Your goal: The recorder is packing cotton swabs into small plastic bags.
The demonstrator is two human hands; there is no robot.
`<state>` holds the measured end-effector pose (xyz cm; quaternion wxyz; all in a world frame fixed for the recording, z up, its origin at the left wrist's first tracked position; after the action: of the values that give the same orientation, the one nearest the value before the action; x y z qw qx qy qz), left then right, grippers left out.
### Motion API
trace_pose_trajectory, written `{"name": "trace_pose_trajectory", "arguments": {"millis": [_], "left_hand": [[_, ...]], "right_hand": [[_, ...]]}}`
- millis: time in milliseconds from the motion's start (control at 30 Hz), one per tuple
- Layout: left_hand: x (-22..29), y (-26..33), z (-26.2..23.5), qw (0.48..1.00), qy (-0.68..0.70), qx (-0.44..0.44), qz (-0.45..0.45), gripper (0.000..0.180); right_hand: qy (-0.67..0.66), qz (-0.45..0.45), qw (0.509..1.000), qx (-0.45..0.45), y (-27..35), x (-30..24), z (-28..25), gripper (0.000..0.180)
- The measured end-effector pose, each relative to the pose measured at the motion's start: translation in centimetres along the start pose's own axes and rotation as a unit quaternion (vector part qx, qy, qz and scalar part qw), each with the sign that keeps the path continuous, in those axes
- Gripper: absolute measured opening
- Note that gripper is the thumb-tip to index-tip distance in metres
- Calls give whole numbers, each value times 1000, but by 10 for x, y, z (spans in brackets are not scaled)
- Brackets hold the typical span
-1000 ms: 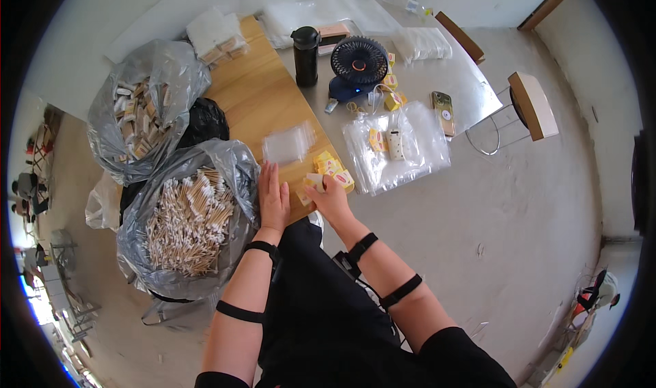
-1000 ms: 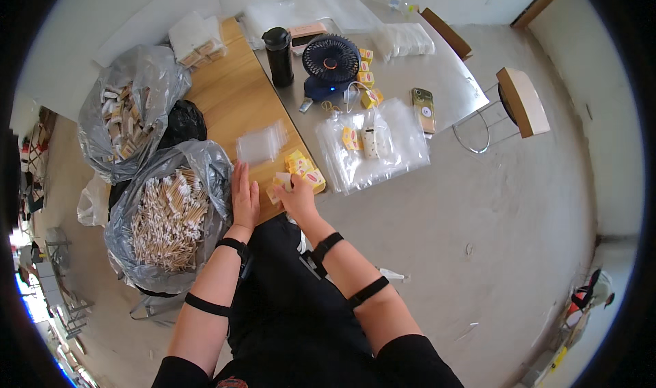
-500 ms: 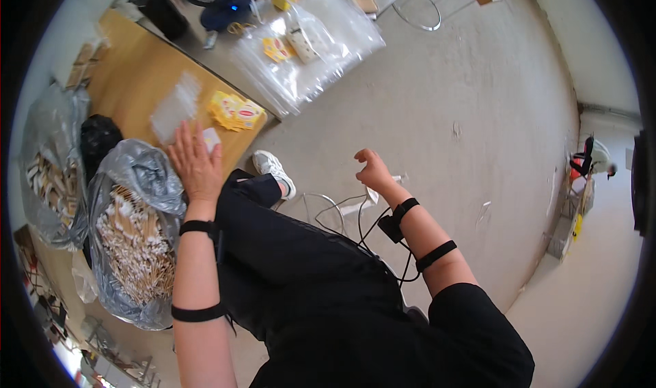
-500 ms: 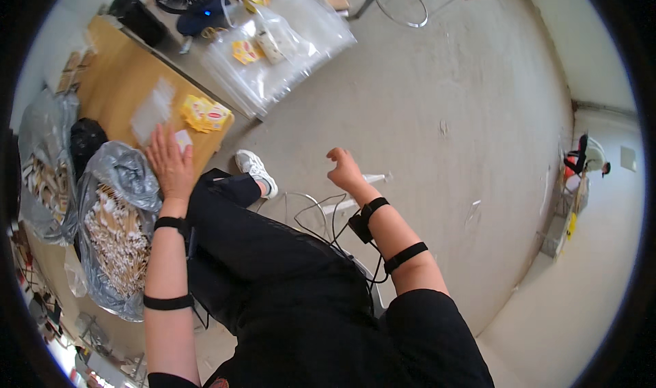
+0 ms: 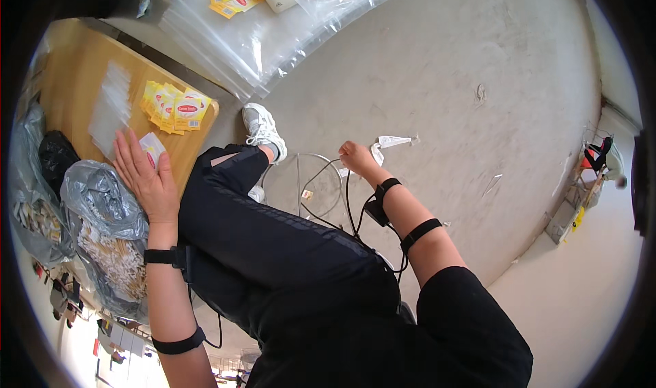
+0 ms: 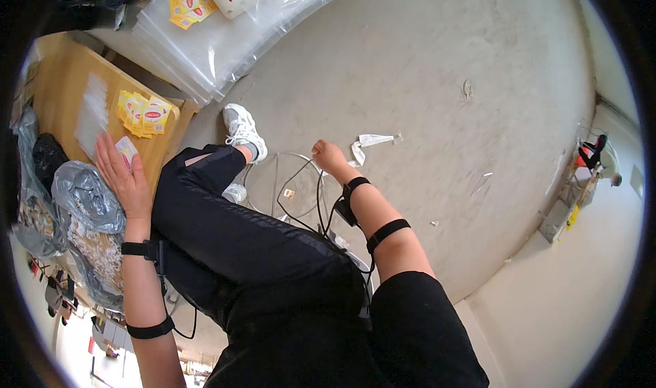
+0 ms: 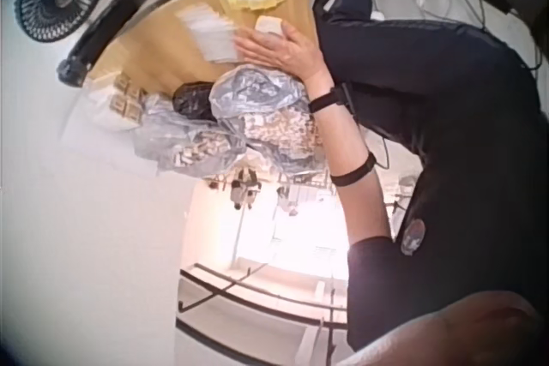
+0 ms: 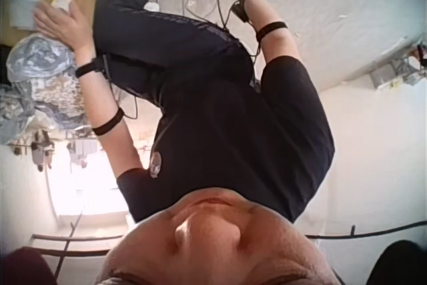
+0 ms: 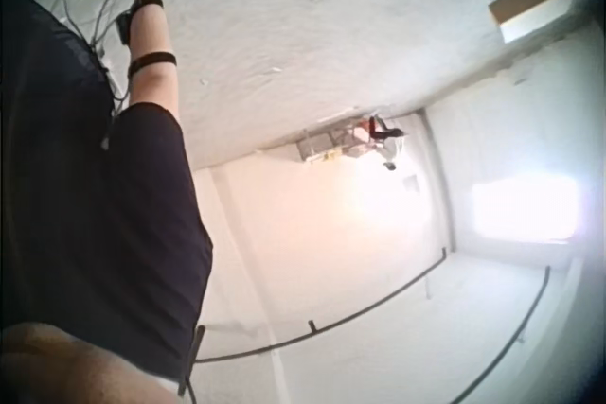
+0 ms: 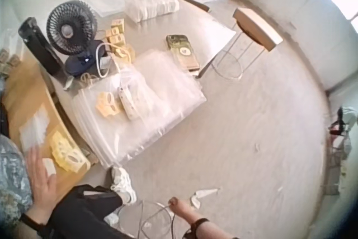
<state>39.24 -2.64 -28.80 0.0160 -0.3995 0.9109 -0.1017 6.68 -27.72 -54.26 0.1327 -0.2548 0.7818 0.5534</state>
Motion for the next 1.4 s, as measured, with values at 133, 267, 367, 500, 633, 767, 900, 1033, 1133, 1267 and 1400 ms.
{"name": "trace_pose_trajectory", "arguments": {"millis": [133,267,367,500,633,767,900,1033,1133,1267,1400], "left_hand": [[4,-3,3,1000,16,-8,-7,61],[1,-4,0,1000,10,5,-13,63],[-3,0,1,999,23,10,-21,64],[-3,4,-1,997,45,15,-54,65],[-2,6,-20,987,112,63,-97,64],[-13,13,-20,966,184,137,-123,53],[-24,26,-21,932,250,175,-197,45],[-20,37,-24,873,305,265,-273,39],[-18,62,-25,889,329,211,-240,37],[-10,76,-33,874,362,202,-253,41],[-11,81,-35,877,373,140,-270,48]], "right_hand": [[-24,-13,1000,8,-3,-5,-2,21],[-32,-23,999,29,5,-38,-19,15],[-13,-77,995,58,18,-69,-42,14],[-141,-64,987,41,30,-105,-79,17],[-148,-101,982,67,58,-180,-104,15],[-130,-221,965,51,82,-263,-86,16],[27,-389,916,91,122,-369,-37,21],[150,-467,849,198,123,-420,5,24],[264,-397,851,222,123,-443,28,20],[261,-369,860,236,109,-445,38,17],[279,-364,856,241,105,-445,39,20]]}}
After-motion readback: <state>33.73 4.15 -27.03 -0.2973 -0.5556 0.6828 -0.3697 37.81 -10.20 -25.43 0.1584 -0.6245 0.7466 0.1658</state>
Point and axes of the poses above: each hand's wrist, its own y-axis away from the middle knuckle, its own z-axis out of the palm, x = y × z, the point moved 3 cm from there along -y, towards the middle knuckle
